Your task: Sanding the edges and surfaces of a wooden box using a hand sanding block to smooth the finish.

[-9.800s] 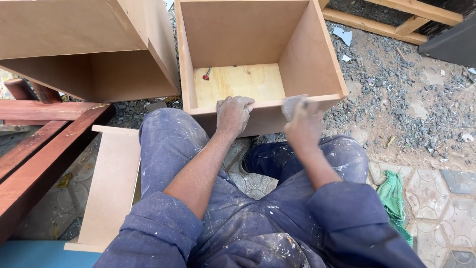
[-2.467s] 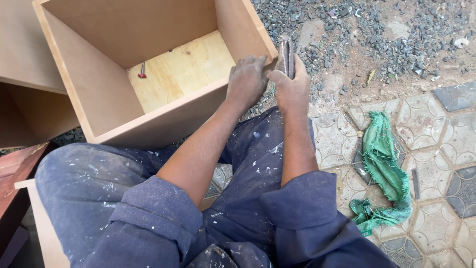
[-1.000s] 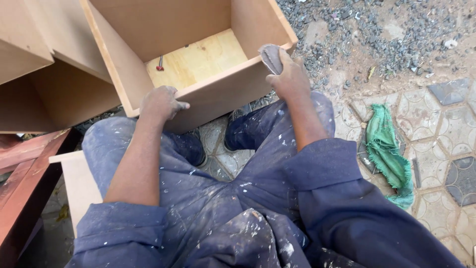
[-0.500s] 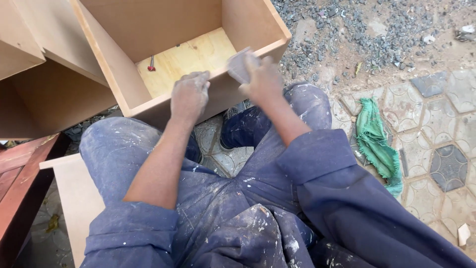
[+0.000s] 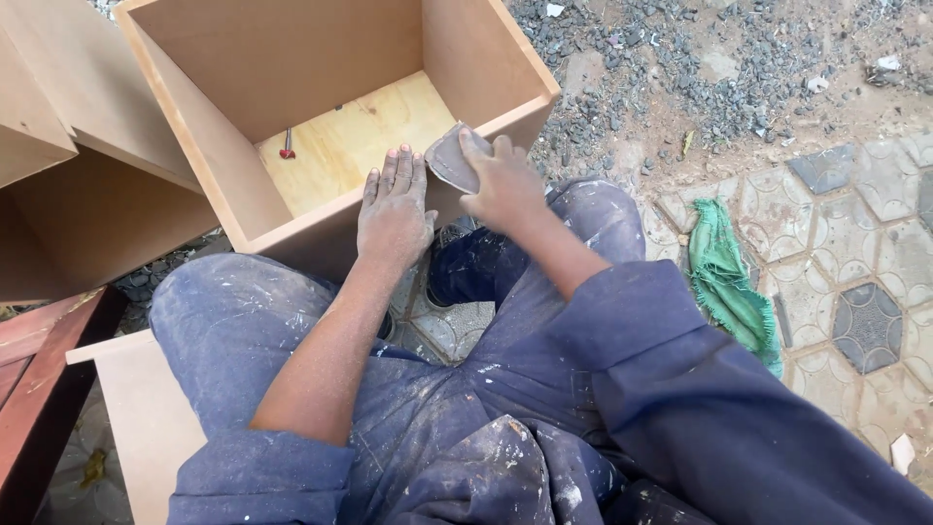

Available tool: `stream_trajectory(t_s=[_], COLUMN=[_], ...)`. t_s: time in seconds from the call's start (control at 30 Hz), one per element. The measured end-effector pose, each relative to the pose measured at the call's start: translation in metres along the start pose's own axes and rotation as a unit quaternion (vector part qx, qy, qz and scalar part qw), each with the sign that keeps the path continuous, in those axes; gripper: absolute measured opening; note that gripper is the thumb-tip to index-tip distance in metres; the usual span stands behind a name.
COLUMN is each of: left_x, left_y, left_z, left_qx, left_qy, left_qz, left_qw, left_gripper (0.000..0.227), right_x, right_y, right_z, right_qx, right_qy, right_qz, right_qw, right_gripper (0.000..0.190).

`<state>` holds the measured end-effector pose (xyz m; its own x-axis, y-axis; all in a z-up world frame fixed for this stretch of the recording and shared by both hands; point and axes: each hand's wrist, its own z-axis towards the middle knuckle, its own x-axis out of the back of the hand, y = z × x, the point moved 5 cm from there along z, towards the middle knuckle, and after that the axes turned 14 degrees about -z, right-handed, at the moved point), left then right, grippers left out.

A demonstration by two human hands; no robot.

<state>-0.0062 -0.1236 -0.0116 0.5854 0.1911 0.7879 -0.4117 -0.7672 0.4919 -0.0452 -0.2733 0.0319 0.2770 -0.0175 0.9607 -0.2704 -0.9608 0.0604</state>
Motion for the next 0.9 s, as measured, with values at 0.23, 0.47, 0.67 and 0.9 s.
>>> stream_trajectory(t_s=[0.23,0.47,0.67,0.9], left_x=[0.006,0.003,0.004,0.009], left_y=[0.001,0.001,0.003,0.014], left_z=[-0.02,-0.019,-0.025,-0.024], left_qx=[0.02,0.022,0.023,-0.053], left_qy=[-0.024,-0.007,-0.012,-0.018], left_qz=[-0.021,-0.003,-0.009,-0.027], left_qw=[0.999,1.0,1.0,0.998], left_gripper=[0.081,0.083,0.086,0.069], right_x=[-0.038,-0.006,-0.014,-0.002], right_y=[0.103,0.019,0.077,0.065], right_z=[0.046,0.004,0.021,0.017], right_qx=[-0.131,-0.013,-0.129,-0.058], right_qy=[-0.01,-0.015,-0.009,-0.048], right_qz=[-0.017,-0.01,-0.008,0.053], right_qw=[0.991,1.0,0.992,0.996], right_gripper=[0.09,0.083,0.082,0.081])
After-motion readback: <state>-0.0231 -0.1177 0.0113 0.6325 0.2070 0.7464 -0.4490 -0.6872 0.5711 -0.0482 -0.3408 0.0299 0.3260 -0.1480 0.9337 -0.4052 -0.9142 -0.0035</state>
